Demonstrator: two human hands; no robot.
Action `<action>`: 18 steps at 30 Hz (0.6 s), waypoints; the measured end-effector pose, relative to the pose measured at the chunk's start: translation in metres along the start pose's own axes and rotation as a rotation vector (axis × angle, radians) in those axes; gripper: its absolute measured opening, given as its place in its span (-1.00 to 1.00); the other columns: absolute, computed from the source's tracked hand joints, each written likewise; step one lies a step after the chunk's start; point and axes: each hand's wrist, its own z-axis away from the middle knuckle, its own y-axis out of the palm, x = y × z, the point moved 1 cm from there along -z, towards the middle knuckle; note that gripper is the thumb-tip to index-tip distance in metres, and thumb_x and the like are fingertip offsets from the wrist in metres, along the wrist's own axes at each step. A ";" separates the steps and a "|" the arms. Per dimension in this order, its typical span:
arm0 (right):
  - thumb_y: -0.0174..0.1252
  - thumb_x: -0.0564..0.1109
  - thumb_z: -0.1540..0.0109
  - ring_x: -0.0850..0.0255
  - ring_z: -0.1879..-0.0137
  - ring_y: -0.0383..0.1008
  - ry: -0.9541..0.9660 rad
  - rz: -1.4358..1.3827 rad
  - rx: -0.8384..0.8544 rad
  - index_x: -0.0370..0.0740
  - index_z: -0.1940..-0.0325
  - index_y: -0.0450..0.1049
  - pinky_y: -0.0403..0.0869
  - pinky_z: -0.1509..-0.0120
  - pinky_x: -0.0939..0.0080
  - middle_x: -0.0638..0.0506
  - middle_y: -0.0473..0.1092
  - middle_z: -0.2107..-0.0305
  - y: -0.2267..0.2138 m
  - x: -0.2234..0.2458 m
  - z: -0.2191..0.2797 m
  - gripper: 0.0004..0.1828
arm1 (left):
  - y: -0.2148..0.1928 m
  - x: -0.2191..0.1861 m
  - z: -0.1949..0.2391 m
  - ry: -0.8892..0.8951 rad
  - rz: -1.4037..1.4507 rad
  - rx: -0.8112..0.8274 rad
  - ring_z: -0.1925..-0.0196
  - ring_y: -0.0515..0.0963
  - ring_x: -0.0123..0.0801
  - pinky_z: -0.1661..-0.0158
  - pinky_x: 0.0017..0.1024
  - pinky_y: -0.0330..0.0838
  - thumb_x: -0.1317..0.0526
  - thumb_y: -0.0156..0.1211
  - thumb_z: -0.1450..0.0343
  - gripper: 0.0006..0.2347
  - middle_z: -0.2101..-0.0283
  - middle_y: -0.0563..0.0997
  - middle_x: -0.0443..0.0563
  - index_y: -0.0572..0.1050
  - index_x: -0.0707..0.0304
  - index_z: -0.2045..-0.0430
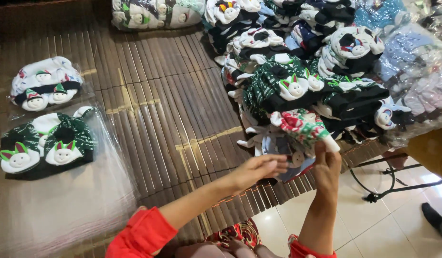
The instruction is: Packaging small fabric baby hats into individual plastic bags on a floor mat.
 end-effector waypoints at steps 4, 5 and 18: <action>-0.03 0.26 -0.48 0.16 0.00 0.46 -0.007 0.133 -0.078 -0.07 -0.07 0.56 0.35 -0.19 0.00 -0.09 0.52 0.11 0.004 0.038 0.005 -0.56 | 0.024 0.001 -0.050 -0.066 0.529 -0.120 -0.32 0.44 0.07 -0.34 -0.13 0.33 -0.28 0.06 -0.54 -0.33 -0.27 0.44 0.30 0.26 0.30 -0.37; -0.01 0.11 -0.45 0.02 -0.15 0.45 -0.197 0.214 -0.032 -0.10 -0.14 0.54 0.35 -0.26 0.03 -0.13 0.47 -0.06 0.009 0.058 0.008 -0.64 | 0.025 0.000 -0.055 -0.031 0.724 -0.131 -0.19 0.54 0.12 -0.21 -0.04 0.45 -0.42 0.06 -0.47 -0.23 -0.20 0.49 0.34 0.30 0.29 -0.34; 0.47 -0.04 -0.08 0.09 -0.48 0.19 -0.645 0.376 0.375 0.25 -0.25 0.50 0.14 -0.42 -0.01 0.01 0.29 -0.34 0.160 0.075 0.119 -0.35 | -0.078 -0.074 0.104 0.104 0.469 -0.456 -0.08 0.61 -0.03 -0.13 -0.13 0.50 -0.34 -0.07 -0.37 -0.23 -0.15 0.56 0.34 0.37 0.46 -0.21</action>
